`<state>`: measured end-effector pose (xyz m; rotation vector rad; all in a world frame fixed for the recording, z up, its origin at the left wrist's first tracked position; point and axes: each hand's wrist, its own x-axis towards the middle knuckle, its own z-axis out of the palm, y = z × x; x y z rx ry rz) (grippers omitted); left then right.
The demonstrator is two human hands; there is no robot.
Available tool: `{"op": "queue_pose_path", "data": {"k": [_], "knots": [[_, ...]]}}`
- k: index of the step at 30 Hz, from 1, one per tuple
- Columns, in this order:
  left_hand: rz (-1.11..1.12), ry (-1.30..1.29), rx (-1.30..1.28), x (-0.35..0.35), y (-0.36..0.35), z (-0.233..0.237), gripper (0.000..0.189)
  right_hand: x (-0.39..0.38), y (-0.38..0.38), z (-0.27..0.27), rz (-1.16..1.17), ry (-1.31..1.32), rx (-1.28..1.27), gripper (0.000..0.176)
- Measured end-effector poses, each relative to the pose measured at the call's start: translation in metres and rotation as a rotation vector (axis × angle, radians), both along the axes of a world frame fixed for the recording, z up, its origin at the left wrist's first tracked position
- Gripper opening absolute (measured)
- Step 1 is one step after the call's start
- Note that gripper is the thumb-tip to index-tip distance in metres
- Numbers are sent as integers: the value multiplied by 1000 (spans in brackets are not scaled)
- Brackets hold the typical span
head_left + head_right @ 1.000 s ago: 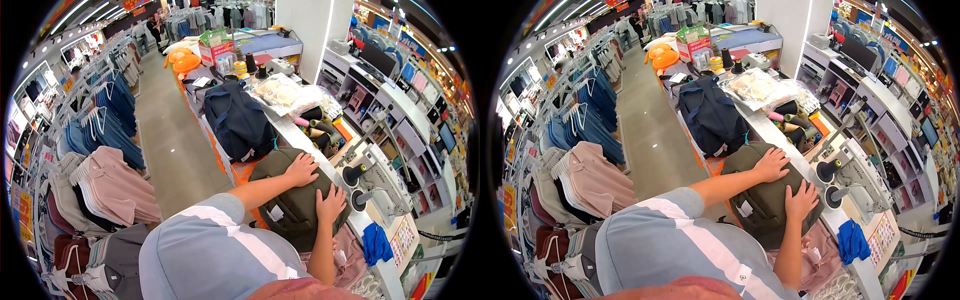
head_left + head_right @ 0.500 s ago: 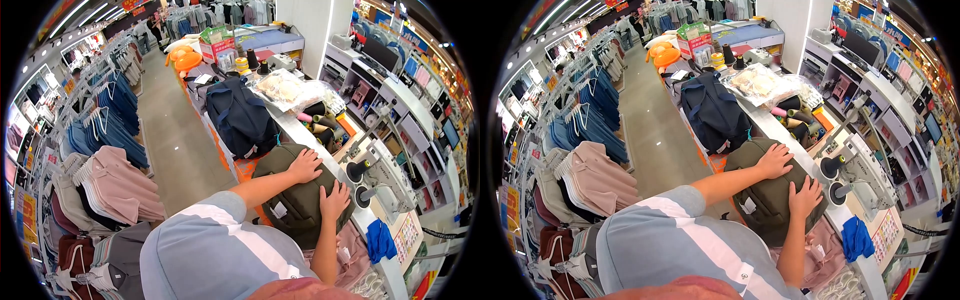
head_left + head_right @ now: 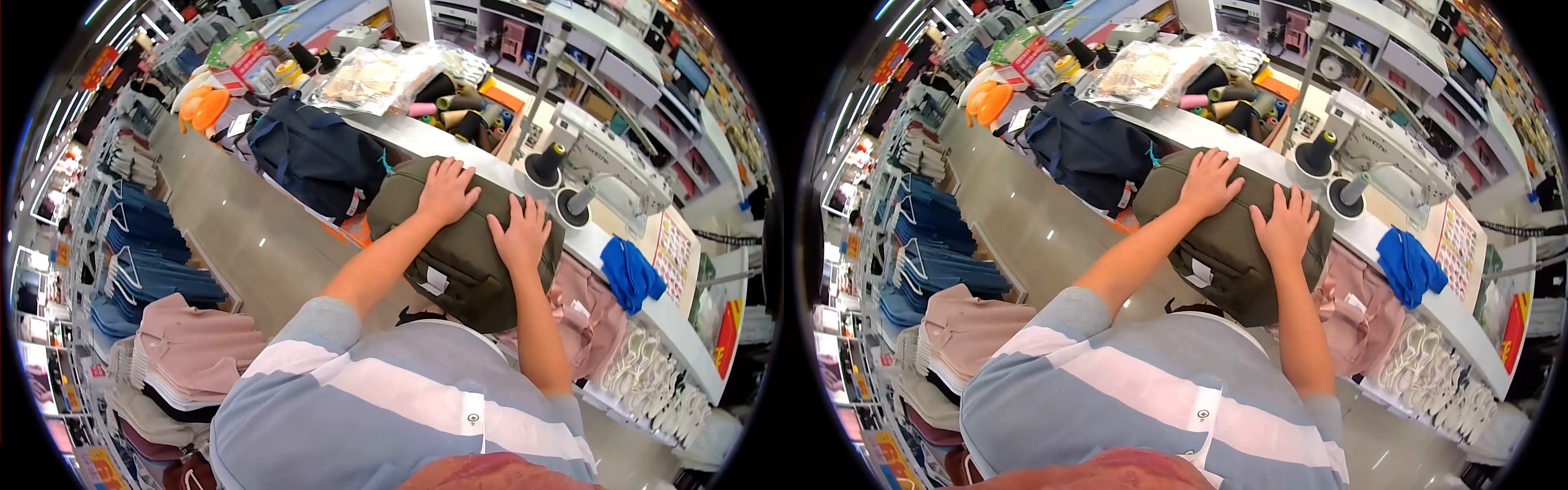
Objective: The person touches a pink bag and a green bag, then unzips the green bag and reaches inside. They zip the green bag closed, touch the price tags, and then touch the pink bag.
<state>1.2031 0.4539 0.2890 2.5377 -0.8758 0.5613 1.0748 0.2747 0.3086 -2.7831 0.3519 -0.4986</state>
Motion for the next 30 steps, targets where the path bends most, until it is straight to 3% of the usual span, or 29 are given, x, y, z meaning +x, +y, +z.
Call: {"op": "queue_pose_path", "data": {"k": [30], "knots": [[14, 66, 75, 2, 0, 1, 53, -3, 2, 1, -16, -43, 39, 69]]}}
